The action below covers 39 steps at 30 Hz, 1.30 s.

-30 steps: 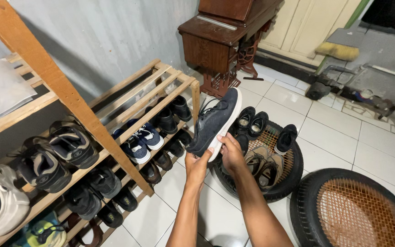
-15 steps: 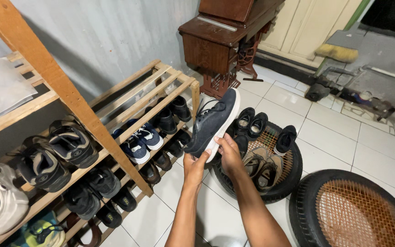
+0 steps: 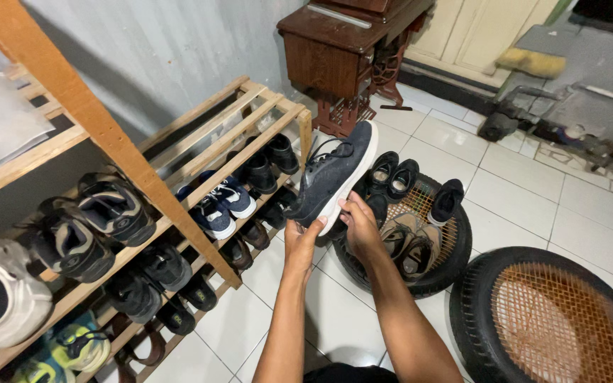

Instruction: The person picks up shoes from a wooden rack and from round tire-based stands, then places them back onto the rack. The person handles several pairs of sneakers and sandals, arranging them on the shelves.

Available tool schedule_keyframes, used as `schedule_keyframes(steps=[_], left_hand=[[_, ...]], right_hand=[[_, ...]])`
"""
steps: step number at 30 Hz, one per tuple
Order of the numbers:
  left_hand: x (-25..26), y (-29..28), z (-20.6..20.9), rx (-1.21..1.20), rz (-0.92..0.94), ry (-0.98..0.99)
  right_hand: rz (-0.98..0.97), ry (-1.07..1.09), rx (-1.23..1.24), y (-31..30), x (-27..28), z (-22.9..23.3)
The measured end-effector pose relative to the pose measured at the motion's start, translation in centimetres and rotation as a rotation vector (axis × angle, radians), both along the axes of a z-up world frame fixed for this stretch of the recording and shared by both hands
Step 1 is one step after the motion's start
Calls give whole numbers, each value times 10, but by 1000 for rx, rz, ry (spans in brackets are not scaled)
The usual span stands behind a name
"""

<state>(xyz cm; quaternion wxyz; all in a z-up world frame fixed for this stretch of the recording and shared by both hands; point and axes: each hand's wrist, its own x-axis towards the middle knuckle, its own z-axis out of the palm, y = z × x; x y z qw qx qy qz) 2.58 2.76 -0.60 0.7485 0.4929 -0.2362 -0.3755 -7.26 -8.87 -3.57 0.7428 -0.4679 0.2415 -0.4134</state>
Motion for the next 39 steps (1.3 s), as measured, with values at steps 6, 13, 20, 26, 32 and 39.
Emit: schedule_keyframes(steps=[6,13,20,26,32,39], left_hand=[[2,-1,-3,-28,-5,-5],[13,7,-9,-148,-83,382],[20,17,-4,-51,-352,419],[15,15,-4,51,-7,103],[12,15,-1,28,193,-71],[5,27,15,89,232,-293]], right_hand=[[19,-68,30,0,2,-1],[123,-294,61,0,2,-1],[329,-318,265,-2,-5,6],[6,243,60,8,-4,28],[61,415,-98,25,-4,44],[42,261,-225,21,1,30]])
